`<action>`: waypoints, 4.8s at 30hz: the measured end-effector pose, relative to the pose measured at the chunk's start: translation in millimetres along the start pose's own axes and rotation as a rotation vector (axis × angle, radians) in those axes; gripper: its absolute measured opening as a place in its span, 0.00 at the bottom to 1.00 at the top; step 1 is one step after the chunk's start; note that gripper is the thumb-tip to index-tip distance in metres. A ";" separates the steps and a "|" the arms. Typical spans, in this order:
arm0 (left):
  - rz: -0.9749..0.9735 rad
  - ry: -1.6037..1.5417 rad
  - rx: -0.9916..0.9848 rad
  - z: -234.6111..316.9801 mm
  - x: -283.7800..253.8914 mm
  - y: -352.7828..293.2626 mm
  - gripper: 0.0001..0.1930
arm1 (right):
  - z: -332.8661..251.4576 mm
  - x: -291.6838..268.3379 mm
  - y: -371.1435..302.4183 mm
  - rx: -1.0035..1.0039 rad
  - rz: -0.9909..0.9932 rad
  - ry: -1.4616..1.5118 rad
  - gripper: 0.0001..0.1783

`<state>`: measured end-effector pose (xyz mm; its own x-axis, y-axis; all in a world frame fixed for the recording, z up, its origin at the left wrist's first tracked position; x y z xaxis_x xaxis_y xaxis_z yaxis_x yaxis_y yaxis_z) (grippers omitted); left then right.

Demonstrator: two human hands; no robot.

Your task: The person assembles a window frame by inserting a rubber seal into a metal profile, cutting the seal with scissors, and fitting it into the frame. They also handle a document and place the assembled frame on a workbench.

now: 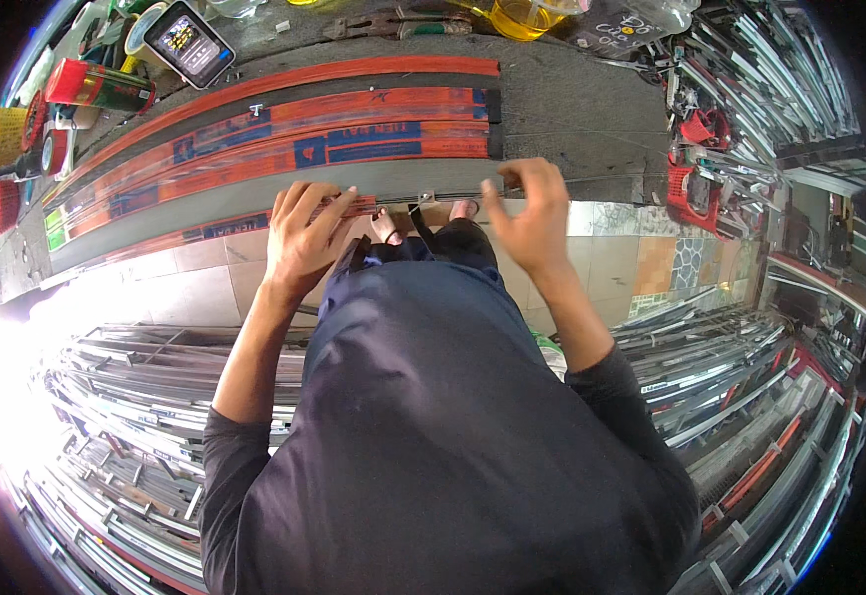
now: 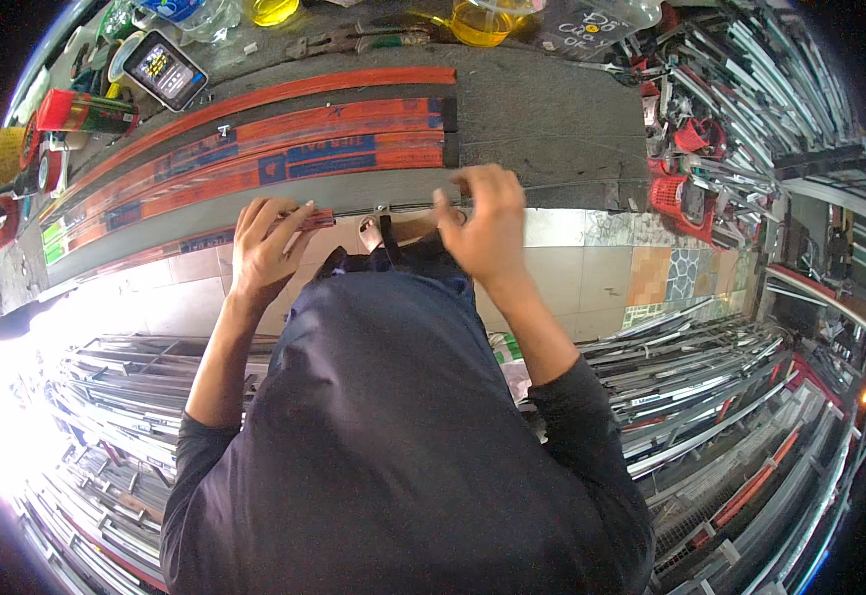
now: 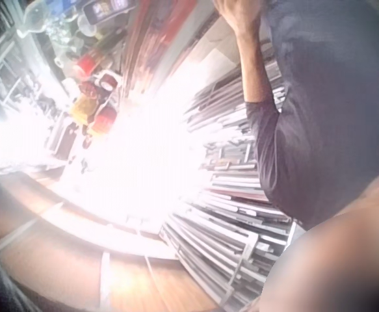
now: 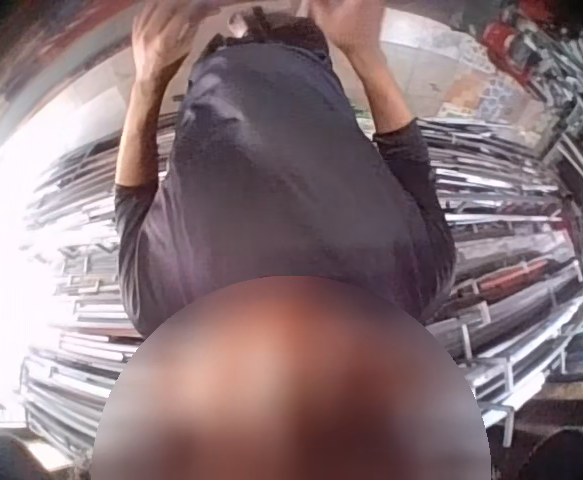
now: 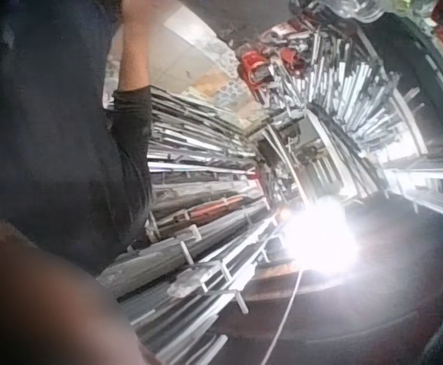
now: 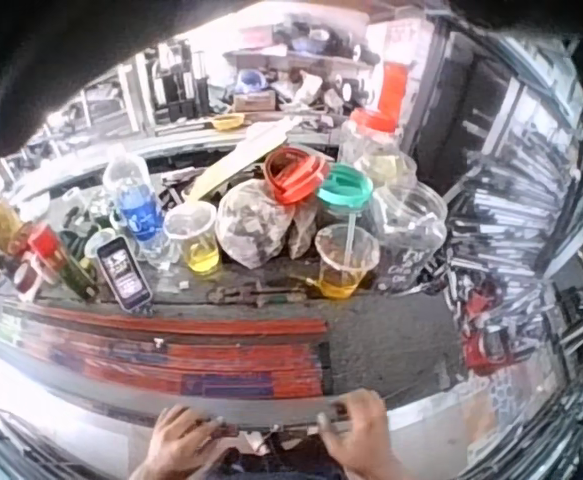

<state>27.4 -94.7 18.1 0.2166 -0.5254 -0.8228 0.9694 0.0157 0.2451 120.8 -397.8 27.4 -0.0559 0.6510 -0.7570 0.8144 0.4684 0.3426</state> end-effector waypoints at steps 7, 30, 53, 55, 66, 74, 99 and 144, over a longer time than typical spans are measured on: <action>0.160 -0.020 0.252 3.7 1.1 -8.3 0.17 | 43.7 7.2 6.9 0.297 -0.400 -0.021 0.24; 0.075 -0.087 0.302 14.0 31.7 0.3 0.23 | 42.3 8.3 25.1 0.215 -0.457 -0.125 0.21; 0.054 0.037 -0.021 24.2 37.2 -5.1 0.20 | -35.1 72.7 53.5 -0.246 -0.370 0.105 0.22; 0.057 0.044 -0.025 24.8 36.7 -5.3 0.21 | -33.0 74.9 57.4 -0.254 -0.420 0.091 0.21; 0.038 0.046 -0.037 27.5 37.5 -4.8 0.23 | -32.6 80.1 65.6 -0.122 -0.501 0.050 0.16; 0.023 0.071 -0.010 29.8 38.4 -10.7 0.22 | -28.1 80.7 63.4 -0.143 -0.451 0.075 0.18; -0.093 0.128 0.014 40.1 48.1 -6.8 0.15 | -22.7 54.7 1.4 -0.291 -0.202 0.051 0.25; 0.109 0.328 -0.007 49.9 70.1 -12.3 0.15 | -25.7 59.9 9.2 -0.207 -0.216 0.411 0.10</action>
<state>24.9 -174.2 -17.0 0.3432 -0.2187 -0.9134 0.9391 0.0631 0.3378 110.0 -339.1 -0.5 -0.4672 0.6881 -0.5552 0.6299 0.6997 0.3371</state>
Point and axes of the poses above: each hand's wrist, its own y-axis towards the middle knuckle, its own x-axis out of the palm, z = x × y, the point moved 7 cm from there along y, towards the middle knuckle, and after that the axes turned 13 degrees about -x, right-handed, at the moved point
